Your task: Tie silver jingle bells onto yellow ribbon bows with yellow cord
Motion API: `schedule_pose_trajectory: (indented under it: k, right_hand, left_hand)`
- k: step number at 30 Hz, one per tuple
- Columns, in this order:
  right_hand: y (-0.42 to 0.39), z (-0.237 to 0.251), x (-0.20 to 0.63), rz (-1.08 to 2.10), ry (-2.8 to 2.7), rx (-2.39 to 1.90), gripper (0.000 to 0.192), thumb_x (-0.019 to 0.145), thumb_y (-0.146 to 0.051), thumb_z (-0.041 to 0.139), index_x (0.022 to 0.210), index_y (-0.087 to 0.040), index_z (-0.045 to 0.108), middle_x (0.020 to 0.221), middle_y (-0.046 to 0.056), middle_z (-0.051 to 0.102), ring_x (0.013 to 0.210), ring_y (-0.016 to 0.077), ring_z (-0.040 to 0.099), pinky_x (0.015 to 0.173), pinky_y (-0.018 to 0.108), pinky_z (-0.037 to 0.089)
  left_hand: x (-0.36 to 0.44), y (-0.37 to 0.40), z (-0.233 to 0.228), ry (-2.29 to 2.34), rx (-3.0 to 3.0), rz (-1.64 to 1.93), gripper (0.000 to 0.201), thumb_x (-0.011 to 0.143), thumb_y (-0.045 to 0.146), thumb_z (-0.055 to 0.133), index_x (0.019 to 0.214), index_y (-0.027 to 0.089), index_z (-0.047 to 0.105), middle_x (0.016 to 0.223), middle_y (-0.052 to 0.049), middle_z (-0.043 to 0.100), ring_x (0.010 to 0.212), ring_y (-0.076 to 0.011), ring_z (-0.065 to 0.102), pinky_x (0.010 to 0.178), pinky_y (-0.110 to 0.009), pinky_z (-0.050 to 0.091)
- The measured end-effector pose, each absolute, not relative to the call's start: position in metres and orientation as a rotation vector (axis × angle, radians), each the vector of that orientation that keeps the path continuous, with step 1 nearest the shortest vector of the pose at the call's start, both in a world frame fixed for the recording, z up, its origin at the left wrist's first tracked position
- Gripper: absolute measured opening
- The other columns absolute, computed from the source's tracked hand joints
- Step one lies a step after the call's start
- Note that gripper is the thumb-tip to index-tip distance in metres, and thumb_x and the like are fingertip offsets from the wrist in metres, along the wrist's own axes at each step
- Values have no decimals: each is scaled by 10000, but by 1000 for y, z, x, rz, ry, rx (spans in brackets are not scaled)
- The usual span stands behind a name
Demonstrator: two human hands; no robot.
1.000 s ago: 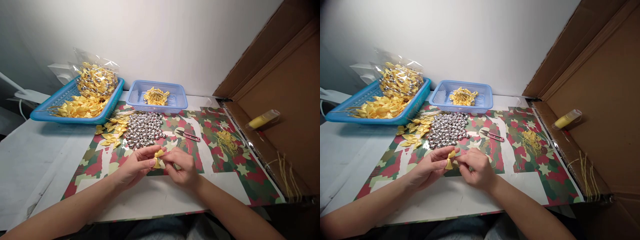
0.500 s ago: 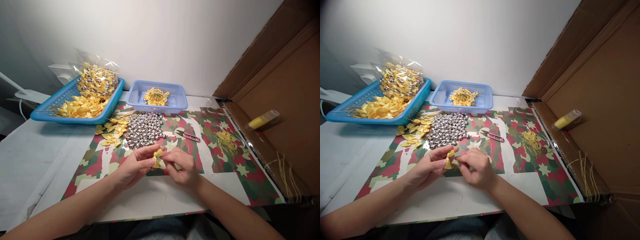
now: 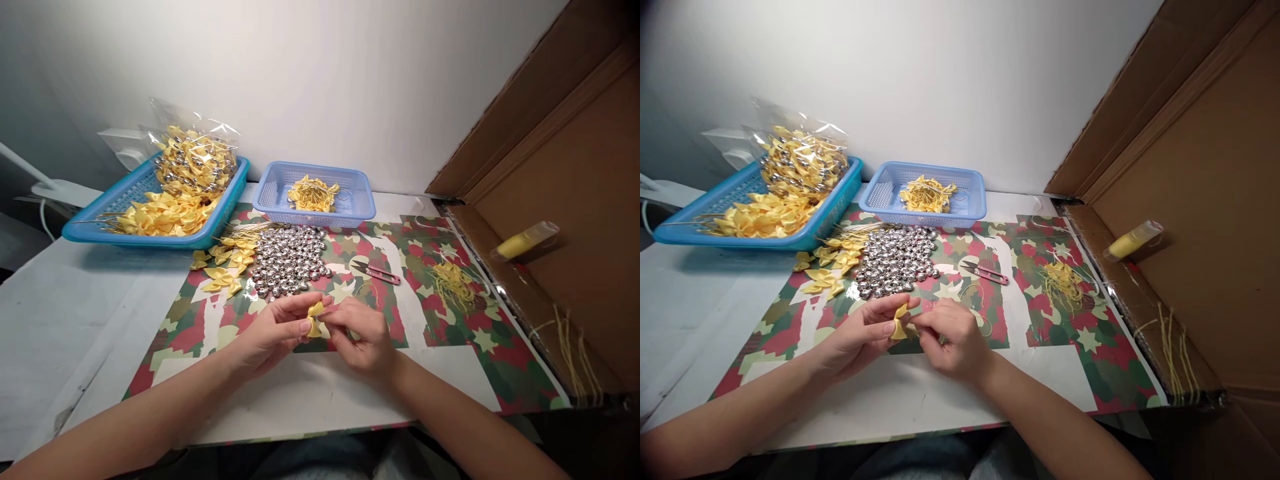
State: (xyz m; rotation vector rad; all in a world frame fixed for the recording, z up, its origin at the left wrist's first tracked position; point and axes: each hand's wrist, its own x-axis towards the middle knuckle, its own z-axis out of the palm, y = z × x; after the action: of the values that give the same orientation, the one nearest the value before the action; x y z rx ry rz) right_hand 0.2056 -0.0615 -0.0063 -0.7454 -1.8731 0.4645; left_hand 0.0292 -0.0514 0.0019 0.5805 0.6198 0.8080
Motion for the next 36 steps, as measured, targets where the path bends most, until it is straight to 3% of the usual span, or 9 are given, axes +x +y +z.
schedule_pose_trajectory:
  k: [10, 17, 23, 36]
  right_hand:
    - [-62, -6, 206, 522, -1843, -770, 204, 844, -81, 480, 861, -201, 644, 659, 28, 662, 603, 147, 576, 582, 301, 481]
    - [-62, -3, 208, 492, -1831, -773, 215, 824, -57, 491, 865, -191, 654, 659, 26, 664, 578, 132, 552, 557, 288, 462]
    - [-63, -3, 207, 482, -1835, -767, 227, 822, -48, 482, 869, -189, 653, 660, 25, 660, 589, 134, 555, 563, 288, 459]
    - [-63, -5, 208, 485, -1830, -764, 221, 816, -40, 497, 880, -181, 655, 668, 26, 655, 576, 129, 525, 569, 287, 444]
  left_hand:
    - [31, -51, 3, 586, 577, 818, 329, 615, 187, 865, 924, 263, 781, 972, -21, 773, 905, -150, 685, 806, -219, 520]
    - [29, -50, 3, 593, 551, 872, 231, 595, 171, 876, 794, 247, 787, 921, 6, 782, 786, -106, 699, 724, -164, 546]
    - [28, -51, 3, 553, 559, 845, 275, 634, 162, 854, 894, 216, 784, 914, -20, 783, 830, -132, 711, 753, -174, 555]
    - [29, -50, 4, 552, 547, 841, 279, 627, 162, 857, 890, 219, 785, 921, -27, 782, 817, -127, 711, 743, -174, 554]
